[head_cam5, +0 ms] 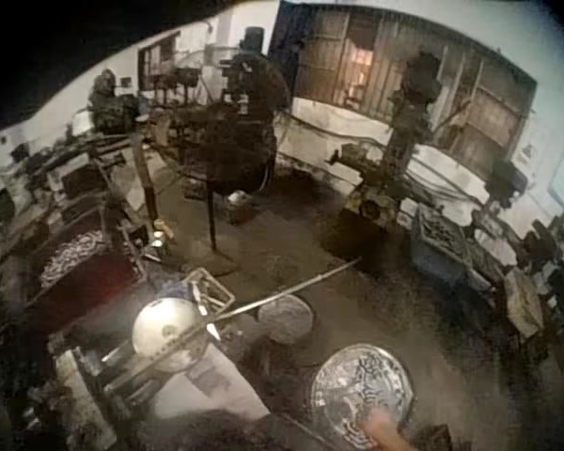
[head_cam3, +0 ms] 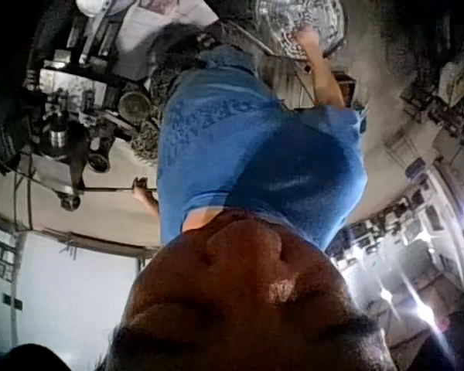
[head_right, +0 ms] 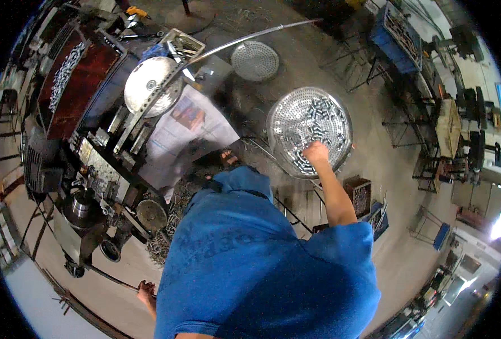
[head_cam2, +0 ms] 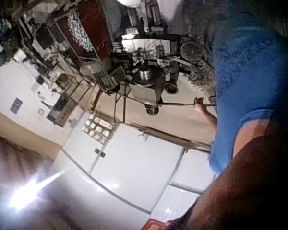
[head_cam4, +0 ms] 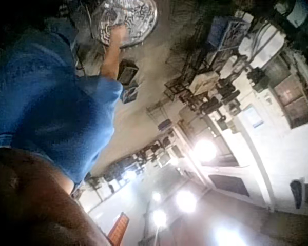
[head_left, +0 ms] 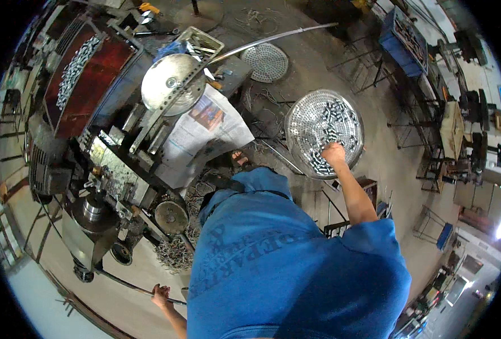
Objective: The person operates a metal lathe by placing small metal parts into the chuck, tightening them using a chuck key, and then using hand levers to move the cutting tool against the rotating part before releasing the finished piece.
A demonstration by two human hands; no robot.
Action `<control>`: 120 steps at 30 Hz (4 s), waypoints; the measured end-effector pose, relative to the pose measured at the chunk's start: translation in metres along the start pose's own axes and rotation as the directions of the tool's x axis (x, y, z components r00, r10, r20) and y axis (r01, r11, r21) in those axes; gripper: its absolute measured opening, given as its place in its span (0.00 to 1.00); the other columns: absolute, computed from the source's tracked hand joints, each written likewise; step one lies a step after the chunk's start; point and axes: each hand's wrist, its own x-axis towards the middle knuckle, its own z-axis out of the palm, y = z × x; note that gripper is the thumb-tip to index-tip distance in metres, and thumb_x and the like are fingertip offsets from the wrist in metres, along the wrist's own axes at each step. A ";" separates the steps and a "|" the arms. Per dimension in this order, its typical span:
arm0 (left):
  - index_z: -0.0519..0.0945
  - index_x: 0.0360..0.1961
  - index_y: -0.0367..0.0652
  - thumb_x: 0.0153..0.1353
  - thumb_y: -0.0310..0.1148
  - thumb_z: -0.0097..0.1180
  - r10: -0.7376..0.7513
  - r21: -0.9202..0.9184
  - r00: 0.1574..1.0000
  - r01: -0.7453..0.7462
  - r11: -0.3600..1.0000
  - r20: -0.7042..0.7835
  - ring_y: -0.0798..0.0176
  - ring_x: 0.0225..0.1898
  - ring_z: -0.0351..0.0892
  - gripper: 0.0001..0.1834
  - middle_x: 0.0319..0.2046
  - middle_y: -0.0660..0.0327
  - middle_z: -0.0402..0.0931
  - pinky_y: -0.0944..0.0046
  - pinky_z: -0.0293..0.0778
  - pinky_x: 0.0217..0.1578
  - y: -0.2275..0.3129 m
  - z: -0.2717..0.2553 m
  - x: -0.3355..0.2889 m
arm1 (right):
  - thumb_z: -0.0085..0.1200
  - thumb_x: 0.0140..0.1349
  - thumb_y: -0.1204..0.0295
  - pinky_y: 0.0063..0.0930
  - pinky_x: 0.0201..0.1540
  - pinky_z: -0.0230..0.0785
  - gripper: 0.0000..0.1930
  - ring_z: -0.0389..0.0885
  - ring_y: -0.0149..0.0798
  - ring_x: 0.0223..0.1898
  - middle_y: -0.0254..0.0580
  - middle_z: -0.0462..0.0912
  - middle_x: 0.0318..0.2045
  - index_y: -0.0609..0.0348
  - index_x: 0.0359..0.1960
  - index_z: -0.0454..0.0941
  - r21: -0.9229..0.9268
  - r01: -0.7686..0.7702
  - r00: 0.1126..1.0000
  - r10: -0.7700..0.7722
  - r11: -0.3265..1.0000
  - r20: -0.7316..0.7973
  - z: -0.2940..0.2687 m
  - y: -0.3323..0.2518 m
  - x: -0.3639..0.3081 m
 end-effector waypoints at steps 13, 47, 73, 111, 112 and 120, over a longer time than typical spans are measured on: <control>0.73 0.34 0.34 0.56 0.32 0.49 0.019 0.078 0.998 -0.015 0.997 -0.062 0.60 0.15 0.74 0.10 0.19 0.53 0.75 0.68 0.70 0.15 -0.005 -0.004 0.003 | 0.51 0.46 0.64 0.31 0.50 0.69 0.18 0.75 0.44 0.48 0.48 0.76 0.45 0.59 0.39 0.78 -0.247 0.140 0.936 -0.046 0.959 0.349 0.021 -0.051 -0.009; 0.79 0.27 0.33 0.57 0.42 0.56 0.755 -0.247 0.585 -0.717 0.652 0.296 0.73 0.20 0.74 0.18 0.18 0.61 0.76 0.71 0.68 0.21 0.202 0.209 -0.173 | 0.54 0.33 0.73 0.39 0.45 0.68 0.23 0.70 0.52 0.42 0.53 0.71 0.43 0.66 0.37 0.76 0.355 0.656 -0.686 -0.722 -0.666 -0.087 -0.125 -0.478 -0.255; 0.77 0.37 0.36 0.54 0.38 0.55 0.527 0.410 0.714 -0.355 0.840 -0.461 0.56 0.24 0.76 0.15 0.21 0.52 0.75 0.60 0.69 0.28 0.033 -0.007 -0.113 | 0.55 0.29 0.66 0.31 0.48 0.62 0.10 0.73 0.44 0.38 0.43 0.79 0.22 0.55 0.16 0.81 -0.334 0.774 -0.491 -0.843 -0.538 0.221 -0.033 -0.655 -0.273; 0.76 0.33 0.42 0.47 0.33 0.53 0.423 0.705 0.773 0.044 0.708 -0.473 0.47 0.30 0.78 0.11 0.27 0.48 0.77 0.50 0.73 0.34 -0.038 -0.028 -0.034 | 0.52 0.35 0.59 0.46 0.54 0.56 0.19 0.71 0.37 0.50 0.31 0.80 0.41 0.36 0.35 0.83 -0.326 0.841 -0.236 -0.834 -0.433 0.499 -0.051 -0.667 -0.279; 0.76 0.33 0.43 0.45 0.31 0.53 0.397 0.755 0.779 0.146 0.639 -0.486 0.47 0.30 0.78 0.11 0.26 0.49 0.77 0.51 0.74 0.33 -0.043 -0.060 -0.018 | 0.52 0.35 0.59 0.46 0.54 0.56 0.19 0.72 0.36 0.49 0.30 0.80 0.41 0.36 0.35 0.83 -0.321 0.836 -0.251 -0.829 -0.446 0.499 -0.051 -0.668 -0.279; 0.75 0.36 0.44 0.45 0.27 0.52 0.478 0.842 0.769 0.143 0.520 -0.425 0.47 0.34 0.77 0.13 0.28 0.50 0.77 0.52 0.73 0.35 -0.035 -0.145 0.035 | 0.51 0.35 0.62 0.50 0.58 0.51 0.19 0.69 0.37 0.52 0.27 0.80 0.41 0.37 0.34 0.82 -0.275 0.846 -0.302 -0.836 -0.457 0.459 -0.056 -0.664 -0.275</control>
